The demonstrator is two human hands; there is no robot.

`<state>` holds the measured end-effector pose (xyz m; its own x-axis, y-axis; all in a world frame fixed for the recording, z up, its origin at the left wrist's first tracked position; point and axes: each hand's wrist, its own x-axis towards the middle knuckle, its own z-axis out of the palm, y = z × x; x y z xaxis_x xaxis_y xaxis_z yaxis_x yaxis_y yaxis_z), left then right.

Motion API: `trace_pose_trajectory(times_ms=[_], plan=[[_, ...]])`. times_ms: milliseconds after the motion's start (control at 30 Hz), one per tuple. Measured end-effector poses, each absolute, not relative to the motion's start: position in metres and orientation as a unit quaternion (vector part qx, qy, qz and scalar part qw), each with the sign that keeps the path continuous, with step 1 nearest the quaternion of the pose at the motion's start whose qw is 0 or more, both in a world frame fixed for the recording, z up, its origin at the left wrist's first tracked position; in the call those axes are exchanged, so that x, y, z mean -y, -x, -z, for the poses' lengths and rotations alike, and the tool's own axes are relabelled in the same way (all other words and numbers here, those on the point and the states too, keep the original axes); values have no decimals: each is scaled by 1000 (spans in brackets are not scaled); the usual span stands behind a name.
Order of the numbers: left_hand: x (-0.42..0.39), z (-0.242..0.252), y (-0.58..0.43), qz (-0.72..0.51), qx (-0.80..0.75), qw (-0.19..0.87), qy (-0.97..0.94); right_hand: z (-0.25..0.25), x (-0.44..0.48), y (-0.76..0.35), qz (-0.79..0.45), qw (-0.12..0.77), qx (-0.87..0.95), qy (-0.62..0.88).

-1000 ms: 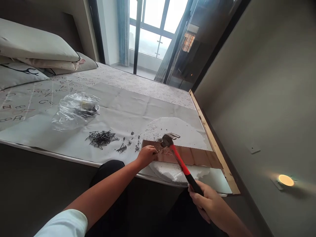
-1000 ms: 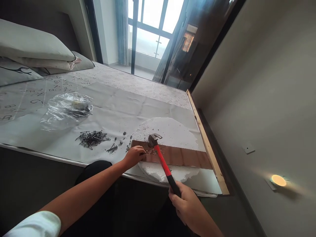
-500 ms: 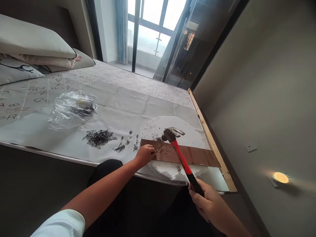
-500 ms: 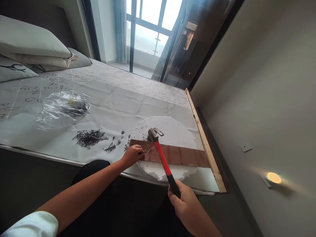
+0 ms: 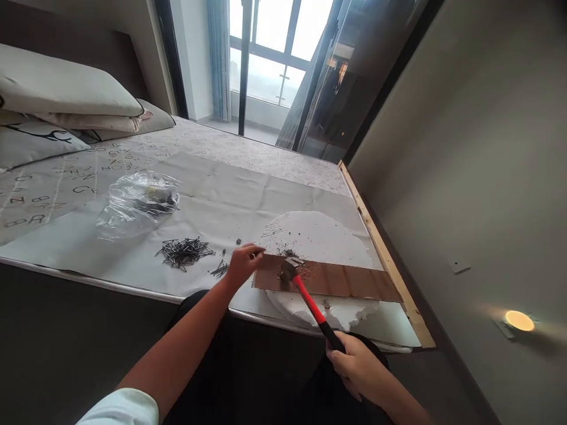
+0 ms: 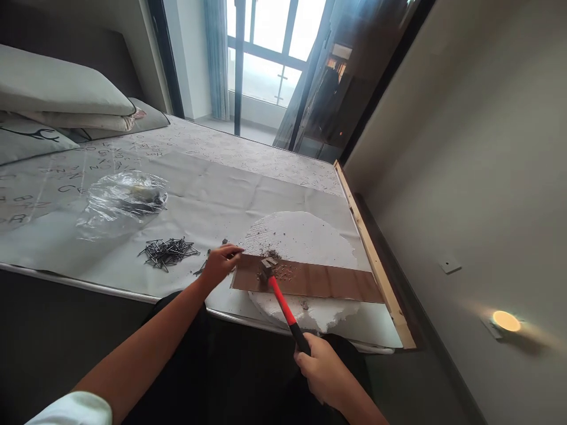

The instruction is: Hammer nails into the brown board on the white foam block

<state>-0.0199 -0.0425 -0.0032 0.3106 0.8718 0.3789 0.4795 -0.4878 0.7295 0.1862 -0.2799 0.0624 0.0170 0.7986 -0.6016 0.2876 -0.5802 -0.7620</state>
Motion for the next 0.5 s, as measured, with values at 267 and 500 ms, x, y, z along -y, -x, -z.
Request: trace_pose_trajectory(times_ms=[267,500], plan=[[-9,24,89,9,-692,190,-696,-52,291,-184,-590,285,400,641],[-17,44,84,58,-708,196,-676,-62,304,-195,-586,307,404,632]])
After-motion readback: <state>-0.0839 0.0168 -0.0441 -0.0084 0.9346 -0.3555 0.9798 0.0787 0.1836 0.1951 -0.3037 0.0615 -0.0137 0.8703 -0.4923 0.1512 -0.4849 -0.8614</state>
